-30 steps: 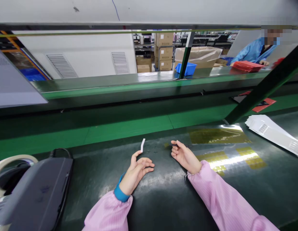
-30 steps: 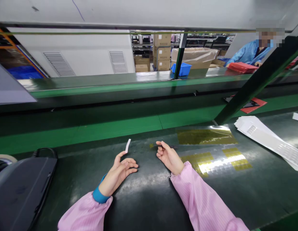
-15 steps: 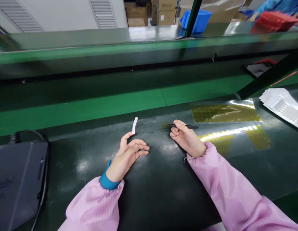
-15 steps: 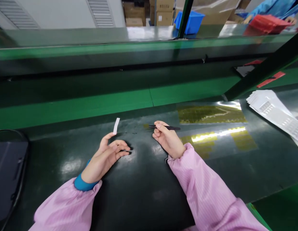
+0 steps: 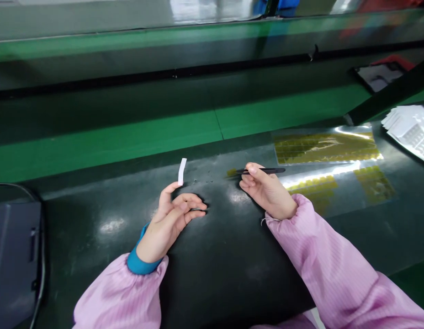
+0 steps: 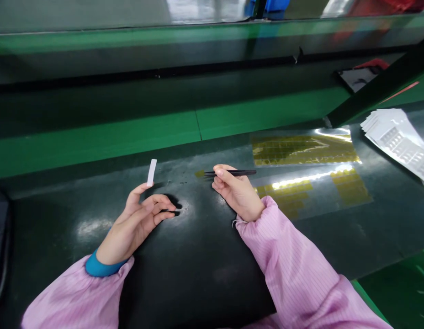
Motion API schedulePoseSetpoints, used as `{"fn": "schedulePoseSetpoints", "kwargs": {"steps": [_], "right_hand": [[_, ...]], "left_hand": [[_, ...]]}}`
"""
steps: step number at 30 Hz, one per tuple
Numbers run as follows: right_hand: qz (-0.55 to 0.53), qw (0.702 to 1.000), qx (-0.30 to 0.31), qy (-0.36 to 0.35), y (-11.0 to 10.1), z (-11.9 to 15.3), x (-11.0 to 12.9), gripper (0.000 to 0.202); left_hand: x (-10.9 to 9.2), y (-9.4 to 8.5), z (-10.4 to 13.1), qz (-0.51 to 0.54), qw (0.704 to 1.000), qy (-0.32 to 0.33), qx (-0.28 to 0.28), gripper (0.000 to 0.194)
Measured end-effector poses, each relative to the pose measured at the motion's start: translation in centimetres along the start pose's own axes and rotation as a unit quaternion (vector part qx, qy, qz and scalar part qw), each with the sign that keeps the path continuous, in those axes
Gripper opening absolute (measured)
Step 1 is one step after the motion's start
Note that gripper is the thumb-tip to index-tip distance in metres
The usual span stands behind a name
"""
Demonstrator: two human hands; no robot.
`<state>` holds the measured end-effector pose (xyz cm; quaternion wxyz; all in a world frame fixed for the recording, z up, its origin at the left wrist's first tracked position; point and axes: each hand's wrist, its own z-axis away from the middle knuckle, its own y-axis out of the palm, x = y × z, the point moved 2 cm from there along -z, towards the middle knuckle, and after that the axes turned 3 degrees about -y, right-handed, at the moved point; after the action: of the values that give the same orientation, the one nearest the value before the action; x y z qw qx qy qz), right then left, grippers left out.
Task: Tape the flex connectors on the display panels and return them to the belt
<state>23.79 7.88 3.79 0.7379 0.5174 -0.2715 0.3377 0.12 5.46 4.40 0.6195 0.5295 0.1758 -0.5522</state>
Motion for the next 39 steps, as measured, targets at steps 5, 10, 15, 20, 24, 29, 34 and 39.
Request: {"fn": "schedulePoseSetpoints", "kwargs": {"steps": [5,10,15,20,24,29,34,39], "right_hand": [[0.0,1.0,0.008,-0.005,0.0,0.09,0.0,0.039],[-0.001,1.0,0.011,-0.008,-0.05,0.17,-0.01,0.037],[0.017,1.0,0.018,-0.011,-0.03,0.18,0.05,0.038],[0.018,0.999,0.025,-0.012,-0.04,0.17,0.03,0.038],[0.011,0.999,0.037,-0.013,-0.09,0.22,0.02,0.037],[0.004,0.999,0.041,-0.012,-0.09,0.28,0.02,0.033],[0.005,1.0,0.016,-0.013,-0.04,0.21,0.0,0.027],[-0.005,1.0,0.009,-0.006,-0.18,0.09,-0.09,0.026]], "left_hand": [[0.04,-0.02,-0.02,-0.01,1.0,0.005,-0.001,0.051],[0.06,-0.08,0.01,-0.02,1.0,0.01,-0.001,0.051],[0.09,-0.08,0.0,-0.011,1.0,0.002,0.001,0.051],[0.09,-0.05,0.01,-0.008,1.0,0.004,0.007,0.053],[-0.05,0.14,0.04,-0.013,1.0,0.002,0.004,0.054],[-0.12,0.26,0.07,-0.018,1.0,-0.003,0.0,0.054],[-0.01,0.06,0.04,-0.022,1.0,0.002,0.004,0.051],[-0.01,0.03,0.09,-0.023,1.0,0.003,0.007,0.052]]}}
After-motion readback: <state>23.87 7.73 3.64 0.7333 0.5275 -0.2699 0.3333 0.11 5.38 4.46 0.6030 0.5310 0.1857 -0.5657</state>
